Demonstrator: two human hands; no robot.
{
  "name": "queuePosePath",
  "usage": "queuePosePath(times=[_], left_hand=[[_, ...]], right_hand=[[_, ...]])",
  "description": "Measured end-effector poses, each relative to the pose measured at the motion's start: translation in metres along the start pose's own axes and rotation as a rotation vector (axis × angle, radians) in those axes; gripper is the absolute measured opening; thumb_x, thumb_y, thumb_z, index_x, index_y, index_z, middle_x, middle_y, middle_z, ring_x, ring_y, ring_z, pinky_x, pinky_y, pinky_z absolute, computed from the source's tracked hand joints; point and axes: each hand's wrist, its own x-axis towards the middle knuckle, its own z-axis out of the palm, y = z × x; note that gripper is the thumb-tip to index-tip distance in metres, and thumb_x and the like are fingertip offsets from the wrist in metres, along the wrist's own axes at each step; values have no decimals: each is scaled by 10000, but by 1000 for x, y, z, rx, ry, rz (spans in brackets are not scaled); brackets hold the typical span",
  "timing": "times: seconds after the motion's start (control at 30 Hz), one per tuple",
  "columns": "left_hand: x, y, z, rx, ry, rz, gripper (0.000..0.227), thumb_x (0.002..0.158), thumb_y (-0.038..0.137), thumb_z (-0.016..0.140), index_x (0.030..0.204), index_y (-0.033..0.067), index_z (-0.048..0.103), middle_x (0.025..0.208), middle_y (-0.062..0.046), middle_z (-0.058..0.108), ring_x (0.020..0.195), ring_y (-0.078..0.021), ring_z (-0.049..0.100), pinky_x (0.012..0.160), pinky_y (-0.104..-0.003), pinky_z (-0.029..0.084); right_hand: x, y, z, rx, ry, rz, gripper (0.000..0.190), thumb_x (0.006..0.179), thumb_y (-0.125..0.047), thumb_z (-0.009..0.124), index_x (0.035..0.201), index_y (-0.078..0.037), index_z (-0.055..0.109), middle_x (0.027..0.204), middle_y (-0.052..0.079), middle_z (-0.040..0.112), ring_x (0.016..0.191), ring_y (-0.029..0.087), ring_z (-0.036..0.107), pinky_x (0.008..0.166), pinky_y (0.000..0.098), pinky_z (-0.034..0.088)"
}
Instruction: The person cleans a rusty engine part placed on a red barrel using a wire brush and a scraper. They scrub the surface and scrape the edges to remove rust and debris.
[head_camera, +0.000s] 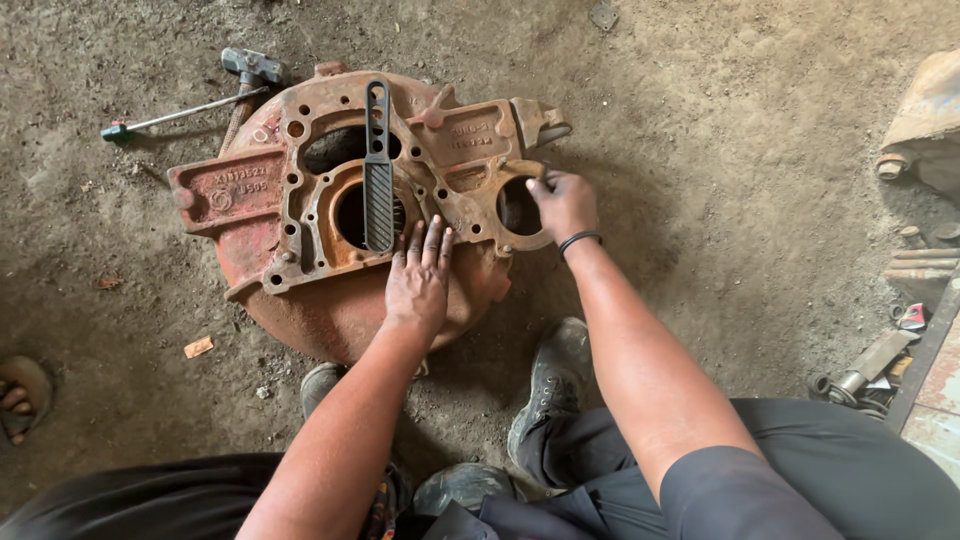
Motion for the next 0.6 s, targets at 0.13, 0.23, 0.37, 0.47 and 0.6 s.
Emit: queuePosePath(times=[0.13, 0.23, 0.37, 0.47, 0.6], left_hand=[[-8, -3, -16, -132, -126, 24, 997, 917, 262, 602, 1642, 50, -49, 1721, -157, -113, 1591, -325, -38, 1264, -467, -32], [-4, -1, -5, -109, -49, 17, 969, 917, 261, 597, 1642, 50, -11, 1721, -158, -76, 1583, -328, -7, 1257, -476, -16], [5, 3, 18, -56, 106, -6, 907, 916, 227, 582, 1637, 63, 56, 1713, -153, -23, 1567, -337, 40, 1241, -500, 9], [4, 2, 13, -73, 76, -1, 923, 914, 243, 594, 1638, 58, 52, 1717, -155, -27, 1572, -336, 36, 1246, -497, 8], [-4, -2, -8, -142, -166, 26, 1151, 846, 423, 697, 1640, 56, -51, 1710, -169, -99, 1581, -328, -39, 1265, -454, -44]], right_hand=[[16, 7, 4, 351, -136, 216, 247, 944, -171, 703, 794, 25, 700, 713, 99, 741, 493, 170, 690, 415, 318, 502], [27, 16, 16, 479, -75, 259, 154, 932, -112, 670, 858, 11, 614, 710, 117, 719, 468, 194, 679, 354, 310, 475], [32, 25, 30, 557, -81, 254, 163, 941, -98, 672, 869, 16, 580, 706, 123, 711, 474, 202, 694, 363, 322, 508], [34, 22, 38, 607, -82, 276, 160, 943, -101, 676, 866, 1, 580, 698, 115, 704, 469, 201, 687, 368, 330, 512], [32, 16, 42, 351, -32, 246, 177, 964, -146, 709, 844, -19, 677, 703, 91, 727, 508, 170, 696, 431, 298, 538]])
